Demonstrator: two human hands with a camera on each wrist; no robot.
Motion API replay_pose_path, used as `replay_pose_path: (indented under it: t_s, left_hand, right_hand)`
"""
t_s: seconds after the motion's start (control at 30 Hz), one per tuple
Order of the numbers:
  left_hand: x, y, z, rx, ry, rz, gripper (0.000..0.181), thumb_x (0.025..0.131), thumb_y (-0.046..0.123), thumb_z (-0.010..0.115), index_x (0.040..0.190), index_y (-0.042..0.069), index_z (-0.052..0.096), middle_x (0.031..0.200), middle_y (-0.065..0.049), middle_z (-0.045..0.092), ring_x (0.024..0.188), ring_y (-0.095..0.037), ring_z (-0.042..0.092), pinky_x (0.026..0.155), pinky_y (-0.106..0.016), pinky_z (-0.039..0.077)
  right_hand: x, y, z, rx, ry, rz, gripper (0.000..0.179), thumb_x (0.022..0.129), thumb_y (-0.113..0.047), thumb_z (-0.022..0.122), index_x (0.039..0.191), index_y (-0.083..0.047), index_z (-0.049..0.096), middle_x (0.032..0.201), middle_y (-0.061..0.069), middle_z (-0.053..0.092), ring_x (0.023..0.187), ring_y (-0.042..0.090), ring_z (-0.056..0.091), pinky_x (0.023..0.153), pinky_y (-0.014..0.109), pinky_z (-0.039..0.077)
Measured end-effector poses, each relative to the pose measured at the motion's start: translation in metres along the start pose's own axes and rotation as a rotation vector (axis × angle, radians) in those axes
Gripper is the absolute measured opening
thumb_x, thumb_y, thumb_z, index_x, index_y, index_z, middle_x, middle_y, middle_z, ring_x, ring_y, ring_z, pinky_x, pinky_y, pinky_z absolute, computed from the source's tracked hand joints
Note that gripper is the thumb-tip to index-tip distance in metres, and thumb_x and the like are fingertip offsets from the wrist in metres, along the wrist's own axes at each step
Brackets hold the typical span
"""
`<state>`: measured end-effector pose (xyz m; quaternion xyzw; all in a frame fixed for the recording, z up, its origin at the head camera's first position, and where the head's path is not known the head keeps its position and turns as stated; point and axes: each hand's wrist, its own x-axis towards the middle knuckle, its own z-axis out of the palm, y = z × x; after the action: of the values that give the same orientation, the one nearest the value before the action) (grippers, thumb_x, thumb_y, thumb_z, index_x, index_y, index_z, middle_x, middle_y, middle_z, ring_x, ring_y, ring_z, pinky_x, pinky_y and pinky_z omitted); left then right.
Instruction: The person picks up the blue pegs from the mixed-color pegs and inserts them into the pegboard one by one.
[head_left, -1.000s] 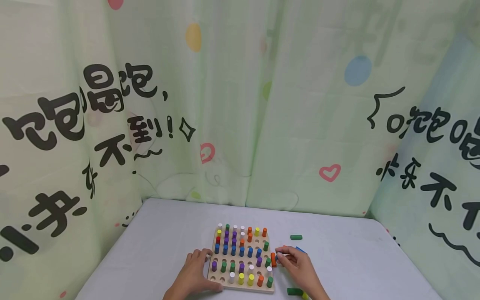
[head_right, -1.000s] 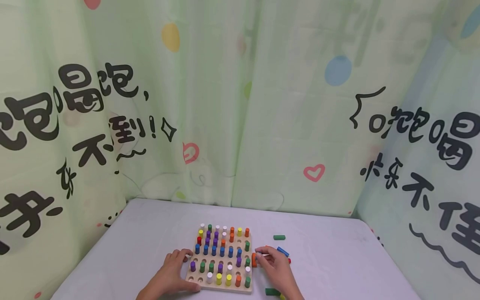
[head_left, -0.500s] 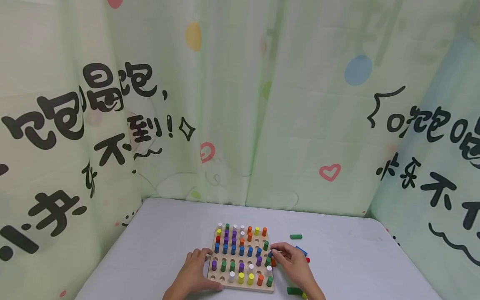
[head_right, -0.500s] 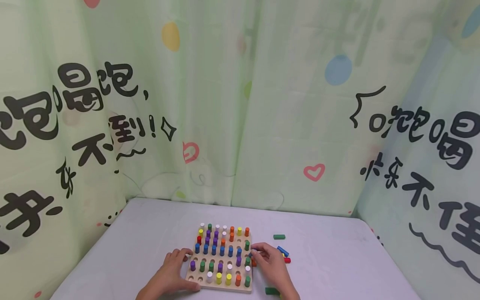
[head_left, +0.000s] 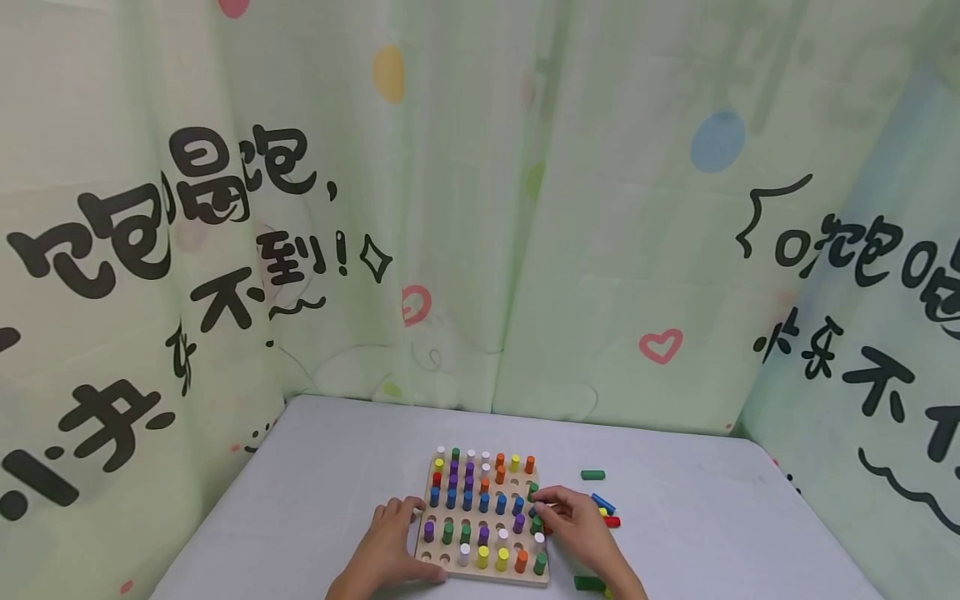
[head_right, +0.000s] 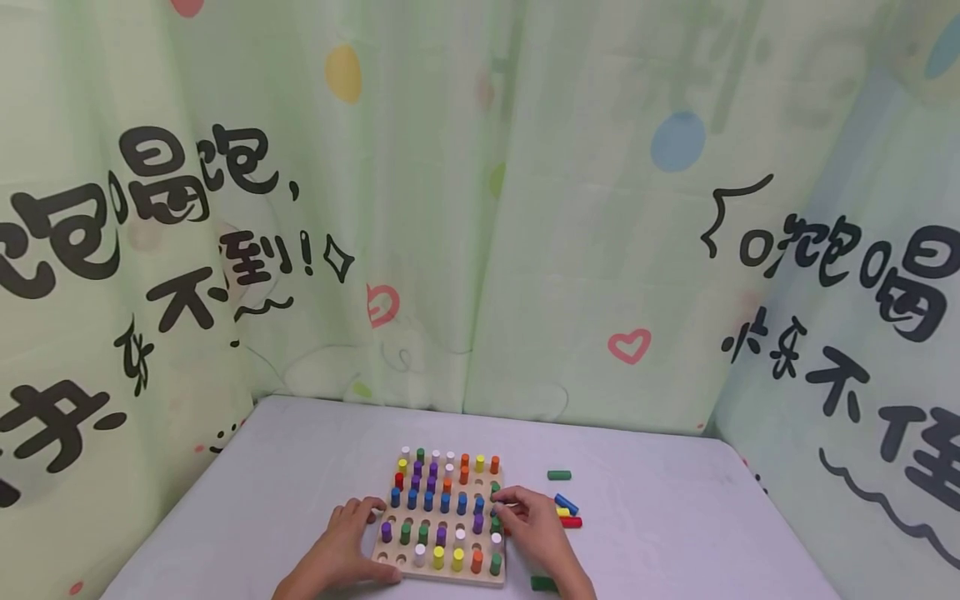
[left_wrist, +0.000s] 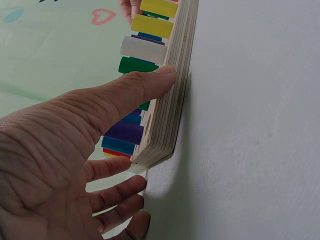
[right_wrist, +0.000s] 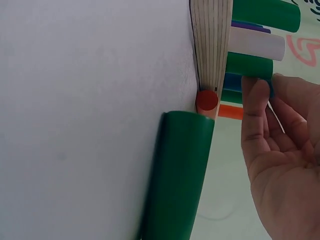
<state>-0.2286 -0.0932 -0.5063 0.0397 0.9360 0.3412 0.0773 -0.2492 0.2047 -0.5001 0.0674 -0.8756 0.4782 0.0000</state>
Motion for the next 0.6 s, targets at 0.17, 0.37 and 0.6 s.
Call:
replay_pose_path:
  t_s: [0.17, 0.37, 0.6]
  left_hand:
    - [0.0000, 0.0002, -0.0003, 0.000, -0.001, 0.011, 0.084, 0.060, 0.042, 0.099, 0.124, 0.010, 0.055, 0.110, -0.008, 0.053, 0.104, -0.030, 0.045, 0.096, -0.054, 0.049]
    - [-0.0003, 0.0004, -0.0011, 0.011, 0.003, 0.021, 0.084, 0.061, 0.043, 0.099, 0.124, 0.010, 0.055, 0.110, -0.008, 0.053, 0.104, -0.030, 0.045, 0.095, -0.053, 0.049]
    - [0.0004, -0.0007, -0.0007, 0.021, 0.003, 0.020, 0.084, 0.060, 0.043, 0.098, 0.125, 0.010, 0.056, 0.110, -0.008, 0.053, 0.103, -0.030, 0.046, 0.095, -0.054, 0.049]
  right_hand:
    - [0.0008, -0.0003, -0.0010, -0.008, -0.007, -0.019, 0.021, 0.098, -0.013, 0.070, 0.115, -0.002, 0.071, 0.109, 0.010, 0.073, 0.081, 0.016, 0.066, 0.074, 0.024, 0.059]
    - [0.0008, -0.0010, -0.0008, -0.013, 0.032, -0.006, 0.018, 0.096, -0.010, 0.072, 0.113, -0.003, 0.072, 0.104, 0.007, 0.073, 0.079, 0.016, 0.064, 0.071, 0.022, 0.057]
    - [-0.0023, 0.0002, -0.0040, -0.036, 0.069, 0.024, 0.016, 0.095, -0.009, 0.072, 0.110, -0.004, 0.072, 0.102, 0.005, 0.073, 0.080, 0.015, 0.066, 0.071, 0.024, 0.056]
